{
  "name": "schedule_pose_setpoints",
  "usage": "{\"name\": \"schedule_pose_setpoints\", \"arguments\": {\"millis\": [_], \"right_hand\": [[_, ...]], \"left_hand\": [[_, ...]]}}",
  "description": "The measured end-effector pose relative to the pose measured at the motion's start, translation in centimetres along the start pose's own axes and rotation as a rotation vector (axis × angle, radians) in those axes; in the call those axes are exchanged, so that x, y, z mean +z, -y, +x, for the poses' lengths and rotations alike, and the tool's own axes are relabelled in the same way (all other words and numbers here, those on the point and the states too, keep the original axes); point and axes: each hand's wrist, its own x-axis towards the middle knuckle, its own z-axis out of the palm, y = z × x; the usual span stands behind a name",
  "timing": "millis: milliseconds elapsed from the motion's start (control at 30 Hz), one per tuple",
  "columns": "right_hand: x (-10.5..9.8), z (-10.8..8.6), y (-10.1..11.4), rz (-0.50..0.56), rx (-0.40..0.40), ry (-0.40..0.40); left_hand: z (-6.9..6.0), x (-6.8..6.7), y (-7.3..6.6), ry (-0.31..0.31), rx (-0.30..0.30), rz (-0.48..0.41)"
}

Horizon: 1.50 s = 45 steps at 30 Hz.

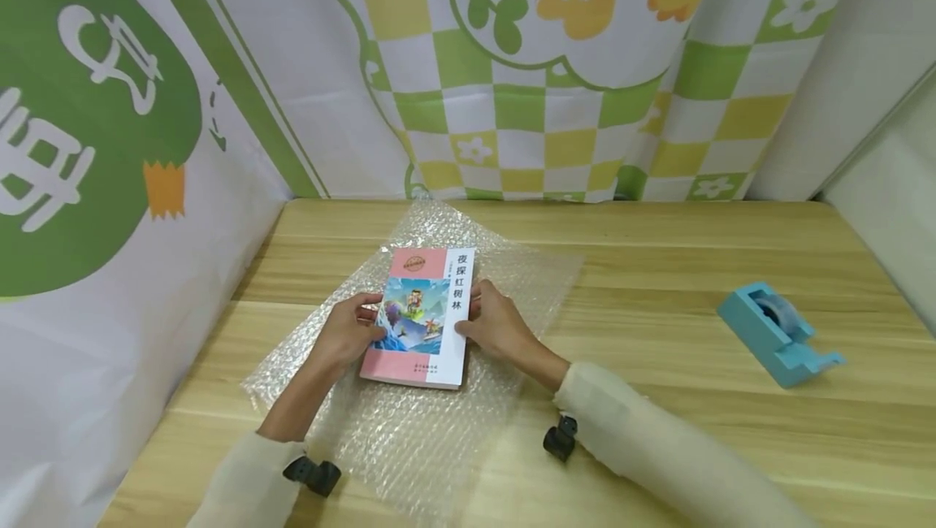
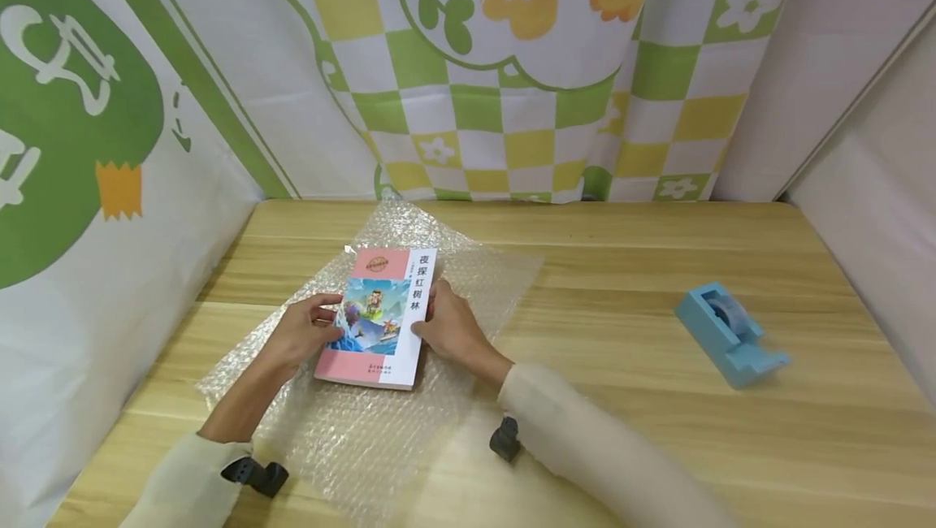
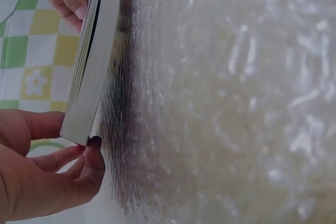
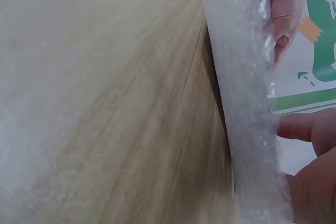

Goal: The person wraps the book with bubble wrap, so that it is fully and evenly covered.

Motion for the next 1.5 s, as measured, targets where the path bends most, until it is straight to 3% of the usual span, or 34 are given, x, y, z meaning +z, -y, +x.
{"name": "schedule_pose_setpoints", "arguments": {"millis": [133, 367, 500, 767, 1100, 1367, 1500], "right_hand": [[0.2, 0.2, -0.1, -0.008, 0.003, 0.012], [0.4, 0.3, 0.0, -0.033, 0.008, 0.017], [0.3, 0.2, 0.3, -0.050, 0.012, 0.024], [0.4, 0.0, 0.3, -0.088, 0.032, 0.036], [0.5, -0.2, -0.1, -0.153, 0.022, -0.001], [0.5, -0.2, 0.2, -0.364, -0.023, -0.036], [0.5, -0.2, 0.2, -0.395, -0.036, -0.040]], "left_hand": [[0.0, -0.1, 0.3, 0.001, -0.023, 0.020], [0.2, -0.1, 0.7, 0.003, -0.005, 0.091], [0.1, -0.2, 0.4, 0.019, 0.003, 0.182], [-0.1, 0.2, -0.1, 0.040, 0.076, 0.436], [-0.1, 0.6, -0.3, 0.042, 0.103, 0.533], [-0.2, 0.6, -0.1, 0.003, 0.221, 0.595], [-0.1, 0.3, 0.3, 0.058, 0.311, 0.599]]}}
